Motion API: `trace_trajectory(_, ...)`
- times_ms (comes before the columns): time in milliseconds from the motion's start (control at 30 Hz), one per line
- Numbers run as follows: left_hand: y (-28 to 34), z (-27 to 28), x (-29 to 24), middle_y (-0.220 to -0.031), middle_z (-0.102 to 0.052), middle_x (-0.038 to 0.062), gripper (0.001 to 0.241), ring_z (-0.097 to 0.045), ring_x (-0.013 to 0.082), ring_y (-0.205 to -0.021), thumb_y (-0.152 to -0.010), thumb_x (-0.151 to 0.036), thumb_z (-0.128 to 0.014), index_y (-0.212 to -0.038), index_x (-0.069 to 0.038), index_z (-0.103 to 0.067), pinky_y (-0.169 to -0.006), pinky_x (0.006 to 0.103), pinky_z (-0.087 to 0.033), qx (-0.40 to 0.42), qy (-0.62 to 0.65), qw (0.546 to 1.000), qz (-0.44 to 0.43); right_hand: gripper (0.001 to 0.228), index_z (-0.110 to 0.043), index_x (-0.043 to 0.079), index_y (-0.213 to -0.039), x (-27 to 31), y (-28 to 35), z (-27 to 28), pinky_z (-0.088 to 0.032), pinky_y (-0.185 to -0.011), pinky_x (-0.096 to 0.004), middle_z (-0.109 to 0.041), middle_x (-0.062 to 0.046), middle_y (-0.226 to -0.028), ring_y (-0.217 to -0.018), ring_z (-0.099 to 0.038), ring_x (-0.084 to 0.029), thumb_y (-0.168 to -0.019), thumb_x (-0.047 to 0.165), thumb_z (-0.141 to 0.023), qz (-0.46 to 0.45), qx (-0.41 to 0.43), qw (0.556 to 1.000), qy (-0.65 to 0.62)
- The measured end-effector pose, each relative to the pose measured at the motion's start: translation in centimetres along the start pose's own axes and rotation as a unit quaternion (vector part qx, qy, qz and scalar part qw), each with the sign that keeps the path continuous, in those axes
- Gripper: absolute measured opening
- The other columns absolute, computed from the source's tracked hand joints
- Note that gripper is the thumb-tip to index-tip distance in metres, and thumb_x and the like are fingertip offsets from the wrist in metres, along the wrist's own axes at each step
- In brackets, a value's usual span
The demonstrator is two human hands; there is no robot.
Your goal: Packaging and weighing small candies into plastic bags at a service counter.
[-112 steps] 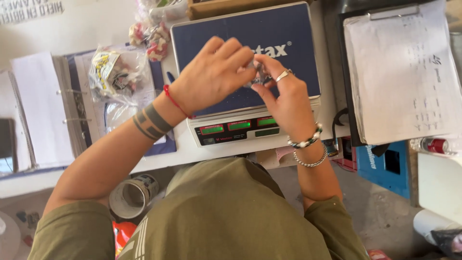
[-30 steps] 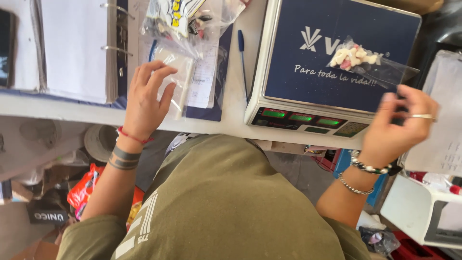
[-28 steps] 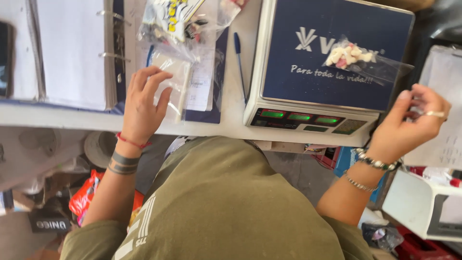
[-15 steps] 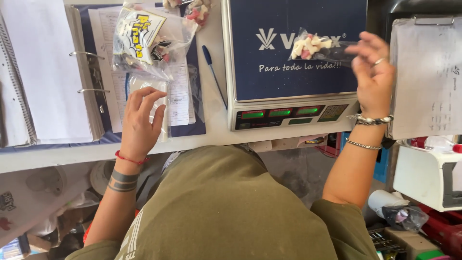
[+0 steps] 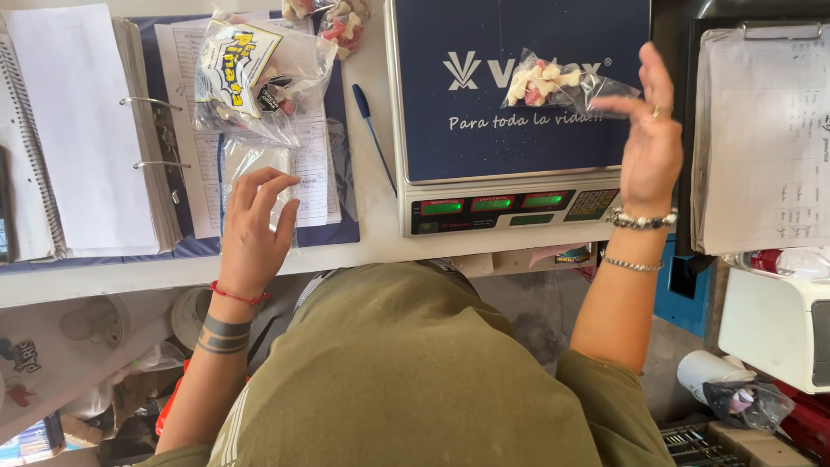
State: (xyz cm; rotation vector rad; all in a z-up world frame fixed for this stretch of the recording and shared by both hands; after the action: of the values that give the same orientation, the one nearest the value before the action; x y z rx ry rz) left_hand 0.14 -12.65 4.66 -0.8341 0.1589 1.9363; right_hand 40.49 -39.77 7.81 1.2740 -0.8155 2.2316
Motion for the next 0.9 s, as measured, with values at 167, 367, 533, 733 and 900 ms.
trace_trajectory(167,0.1,-0.5,-0.4,-0.124,-0.056,0.019,0.024,-0.054,0.0371,-0.108,-0.104,0.001,-0.060,-0.127,-0.002,-0.060,-0.094,0.0478,-0.048,0.000,-0.011,1.000,-0.005,0.048,-0.071,0.016,-0.133,-4.8,-1.4,1.4,-0.028,-0.136,-0.060,-0.023,-0.004,-0.173,-0.162,-0.029,-0.043,-0.102,-0.011,-0.046,-0.086,0.022,0.994,0.069)
trace_trajectory(367,0.0,-0.9,-1.1,-0.125,-0.055,0.017,0.024,-0.054,0.0351,-0.106,-0.104,0.000,-0.059,-0.128,-0.004,-0.060,-0.094,0.0460,-0.046,0.013,0.006,1.000,0.010,0.036,-0.070,0.004,-0.137,-4.3,-3.2,-0.1,-0.045,-0.118,-0.058,-0.035,-0.020,-0.163,-0.142,-0.048,-0.046,-0.102,0.000,-0.079,0.003,0.078,0.982,0.171)
trace_trajectory(533,0.0,-1.2,-1.2,-0.125,-0.055,0.017,0.024,-0.054,0.0351,-0.105,-0.103,0.000,-0.060,-0.127,-0.003,-0.060,-0.096,0.0466,-0.046,0.006,0.009,1.000,-0.003,0.004,-0.075,0.002,-0.103,-4.7,-3.4,-1.3,-0.052,-0.096,-0.045,-0.054,-0.016,-0.134,-0.112,-0.061,-0.032,-0.106,0.004,-0.078,0.016,0.015,0.980,0.198)
trace_trajectory(733,0.3,-1.5,-1.1,-0.125,-0.055,0.016,0.023,-0.054,0.0349,-0.109,-0.103,0.000,-0.060,-0.126,-0.003,-0.061,-0.096,0.0467,-0.047,0.010,0.010,1.000,-0.001,0.016,-0.080,0.000,-0.114,-4.2,-2.7,-1.4,-0.049,-0.104,-0.049,-0.053,-0.016,-0.146,-0.122,-0.056,-0.034,-0.101,0.006,-0.087,0.042,0.041,0.971,0.231)
trace_trajectory(900,0.4,-1.5,-0.9,-0.125,-0.055,0.017,0.024,-0.054,0.0348,-0.108,-0.103,0.000,-0.060,-0.126,-0.003,-0.061,-0.097,0.0468,-0.047,0.012,0.010,1.000,0.001,0.025,-0.077,-0.003,-0.104,-2.5,-1.5,-0.9,-0.045,-0.101,-0.050,-0.053,-0.016,-0.139,-0.127,-0.050,-0.035,-0.105,0.022,-0.079,0.071,0.036,0.962,0.262)
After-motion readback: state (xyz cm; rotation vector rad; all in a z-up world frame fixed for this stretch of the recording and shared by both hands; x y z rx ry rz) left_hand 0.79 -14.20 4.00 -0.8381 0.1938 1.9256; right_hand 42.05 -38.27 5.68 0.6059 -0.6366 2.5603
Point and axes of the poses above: each hand's wrist, its own y-axis away from the middle knuckle, its own z-axis out of the back of the hand, x = y × z, the point moved 1 cm from there along -y, towards the middle knuckle
